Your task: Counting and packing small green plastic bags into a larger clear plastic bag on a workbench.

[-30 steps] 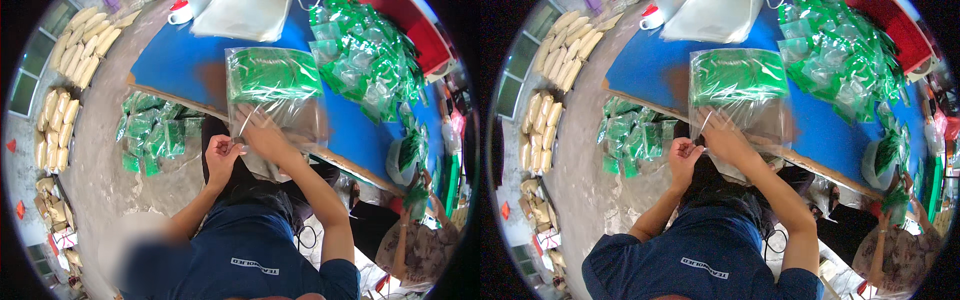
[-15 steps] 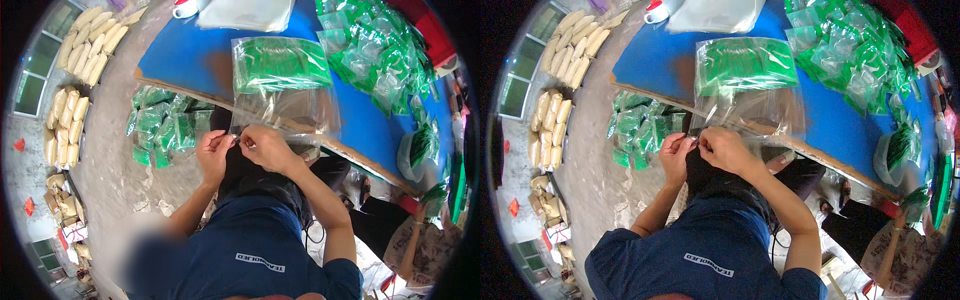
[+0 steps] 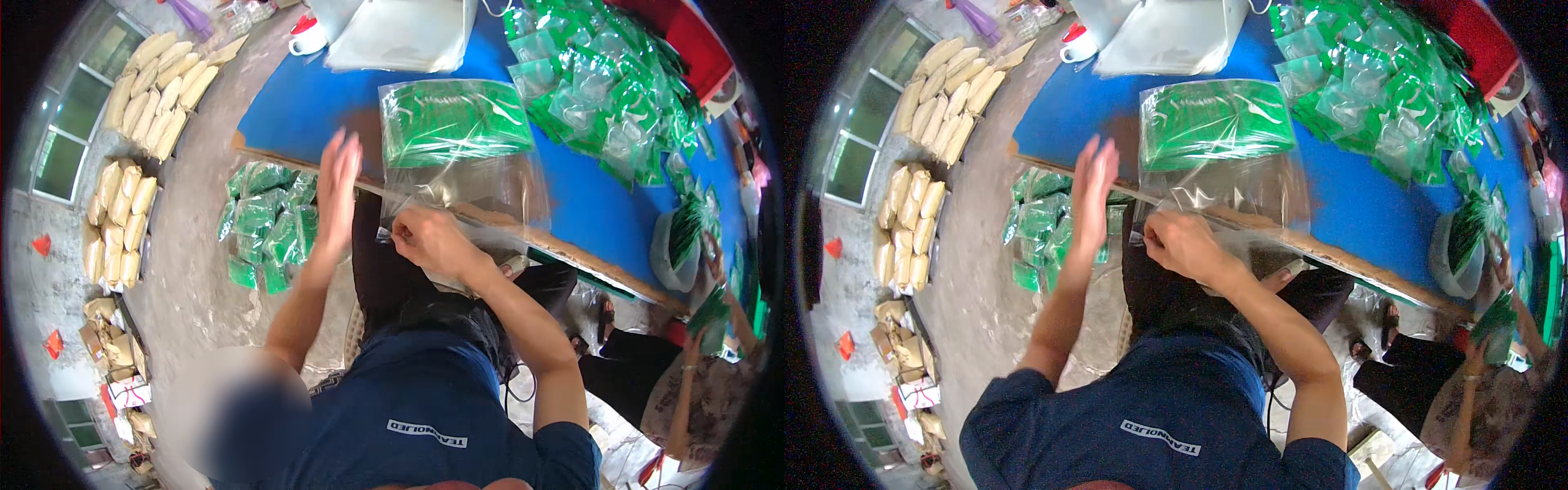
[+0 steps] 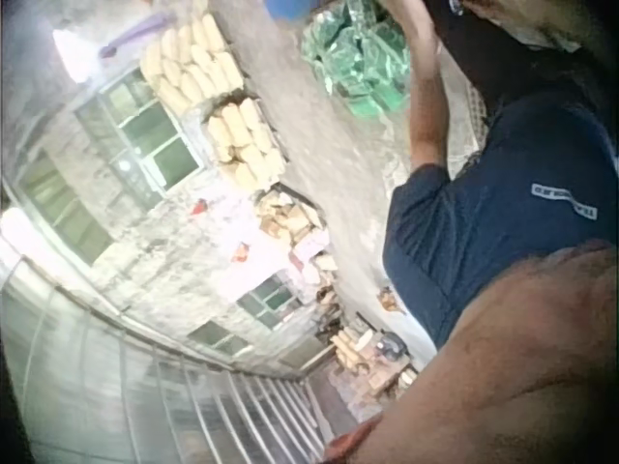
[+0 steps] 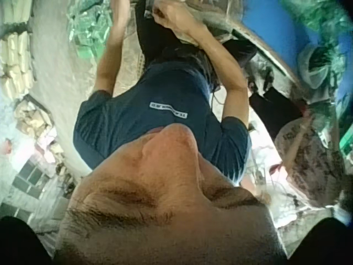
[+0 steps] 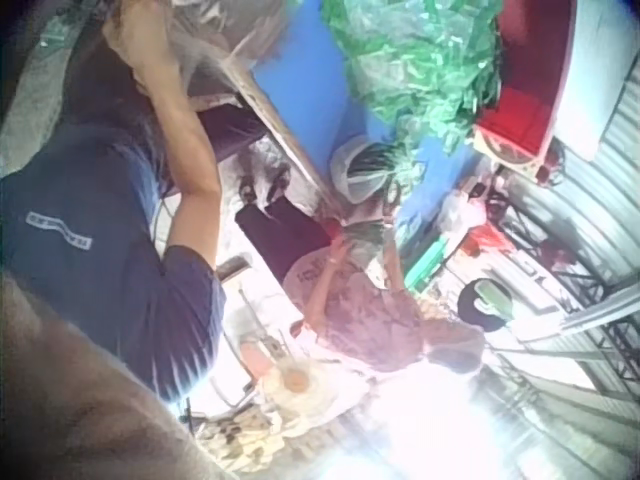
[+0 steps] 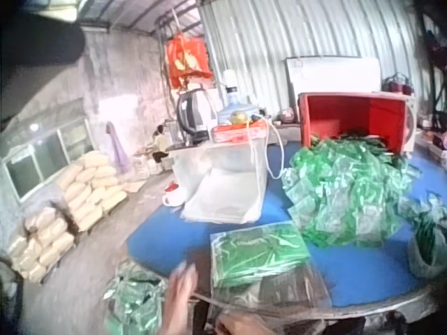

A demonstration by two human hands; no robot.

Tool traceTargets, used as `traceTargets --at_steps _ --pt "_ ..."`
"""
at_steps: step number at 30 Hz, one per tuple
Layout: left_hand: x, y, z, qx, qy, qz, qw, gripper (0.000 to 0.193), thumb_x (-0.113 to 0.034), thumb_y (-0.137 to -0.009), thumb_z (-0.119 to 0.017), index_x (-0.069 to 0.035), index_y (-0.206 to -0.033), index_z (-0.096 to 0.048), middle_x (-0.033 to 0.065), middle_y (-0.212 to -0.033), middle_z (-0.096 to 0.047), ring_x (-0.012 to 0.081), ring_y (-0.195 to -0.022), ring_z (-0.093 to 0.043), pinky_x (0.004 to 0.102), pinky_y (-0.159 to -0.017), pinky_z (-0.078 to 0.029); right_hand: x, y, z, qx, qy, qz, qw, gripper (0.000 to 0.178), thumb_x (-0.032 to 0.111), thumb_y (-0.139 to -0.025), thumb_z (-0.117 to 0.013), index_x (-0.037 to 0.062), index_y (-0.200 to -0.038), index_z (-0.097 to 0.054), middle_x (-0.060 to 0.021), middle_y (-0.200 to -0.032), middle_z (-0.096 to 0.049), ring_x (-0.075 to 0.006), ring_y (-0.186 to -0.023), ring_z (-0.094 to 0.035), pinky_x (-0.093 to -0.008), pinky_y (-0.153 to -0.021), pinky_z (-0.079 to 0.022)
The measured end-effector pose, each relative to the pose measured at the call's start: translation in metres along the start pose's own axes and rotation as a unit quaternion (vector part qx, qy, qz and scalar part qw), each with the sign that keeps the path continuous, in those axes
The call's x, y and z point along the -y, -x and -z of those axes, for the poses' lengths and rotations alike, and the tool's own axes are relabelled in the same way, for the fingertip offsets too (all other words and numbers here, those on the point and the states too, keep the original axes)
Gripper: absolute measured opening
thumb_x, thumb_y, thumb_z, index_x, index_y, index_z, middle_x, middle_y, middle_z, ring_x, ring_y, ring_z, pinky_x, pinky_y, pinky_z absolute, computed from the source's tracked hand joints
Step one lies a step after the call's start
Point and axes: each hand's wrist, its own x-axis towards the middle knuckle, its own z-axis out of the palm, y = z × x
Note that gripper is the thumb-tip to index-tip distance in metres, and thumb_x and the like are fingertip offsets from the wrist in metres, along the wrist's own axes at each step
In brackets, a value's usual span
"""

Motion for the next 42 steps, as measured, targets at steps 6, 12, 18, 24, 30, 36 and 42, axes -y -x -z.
traceTargets --at_steps 6,12,18,24,30,36,42 --pt "0.036 -0.121 -0.054 0.201 -0.384 0.039 0.9 0.082 -0.067 -0.09 -0.054 -0.019 -0.154 -0.035 0.022 -0.163 -0.013 0.0392 -0.151 -0.011 0.0478 -0.122 -0.011 0.015 0.032 0.007 0.014 0.033 0.03 0.999 0.008 0.007 -0.083 -0.065 0.002 -0.087 -0.061 -0.017 -0.09 -0.06 -0.0372 -0.082 -0.062 -0.0454 -0.072 -0.051" --pt "0.048 -0.129 -0.041 0.186 -0.415 -0.052 0.889 0.084 -0.068 -0.085 -0.06 -0.019 -0.151 -0.041 0.0206 -0.162 -0.02 0.0398 -0.15 -0.011 0.0505 -0.12 -0.016 0.039 0.229 0.122 -0.061 0.146 -0.295 0.942 0.009 0.001 -0.085 -0.067 0.0006 -0.093 -0.062 -0.0155 -0.085 -0.061 -0.0304 -0.077 -0.063 -0.0361 -0.069 -0.05" --pt "0.05 -0.126 -0.058 0.187 -0.41 -0.039 0.892 0.085 -0.067 -0.085 -0.061 -0.02 -0.152 -0.039 0.018 -0.163 -0.018 0.0391 -0.151 -0.009 0.0516 -0.121 -0.017 0.049 0.289 0.116 -0.204 0.125 -0.45 0.86 0.008 -0.004 -0.086 -0.066 -0.001 -0.092 -0.062 -0.0096 -0.08 -0.059 -0.0153 -0.066 -0.058 -0.026 -0.059 -0.047" --pt "0.052 -0.125 -0.048 0.191 -0.409 -0.031 0.892 0.085 -0.069 -0.085 -0.06 -0.023 -0.152 -0.038 0.0163 -0.163 -0.016 0.0398 -0.151 -0.005 0.0538 -0.12 -0.017 0.039 0.092 0.031 -0.162 0.031 -0.139 0.977 0.022 0.003 -0.081 -0.073 0.0031 -0.102 -0.068 -0.0136 -0.095 -0.063 -0.029 -0.084 -0.065 -0.0364 -0.075 -0.055" --pt "0.05 -0.122 -0.056 0.195 -0.415 -0.016 0.888 0.085 -0.07 -0.085 -0.059 -0.023 -0.152 -0.039 0.0156 -0.164 -0.014 0.0407 -0.151 -0.004 0.0545 -0.12 -0.017 0.023 0.019 -0.013 -0.088 0.087 -0.065 0.99 0.021 0.008 -0.082 -0.071 0.0025 -0.101 -0.065 -0.0132 -0.094 -0.058 -0.0326 -0.092 -0.064 -0.0412 -0.076 -0.054" --pt "0.055 -0.123 -0.048 0.188 -0.399 -0.028 0.897 0.084 -0.069 -0.084 -0.061 -0.021 -0.151 -0.041 0.0183 -0.163 -0.016 0.0399 -0.151 -0.008 0.0534 -0.12 -0.016 0.023 0.034 0.011 -0.068 0.052 -0.028 0.996 0.012 0.004 -0.085 -0.068 0.003 -0.094 -0.061 -0.012 -0.096 -0.057 -0.0351 -0.084 -0.061 -0.0429 -0.073 -0.051" --pt "0.055 -0.125 -0.042 0.188 -0.411 -0.079 0.889 0.071 -0.059 -0.091 -0.06 -0.025 -0.15 -0.042 0.0154 -0.162 -0.023 0.034 -0.151 -0.013 0.0482 -0.122 -0.015 0.025 0.231 0.122 -0.118 -0.168 -0.432 0.878 0.005 0.007 -0.094 -0.063 0.0042 -0.093 -0.06 0.0 -0.082 -0.053 -0.01 -0.071 -0.048 -0.0268 -0.064 -0.04"
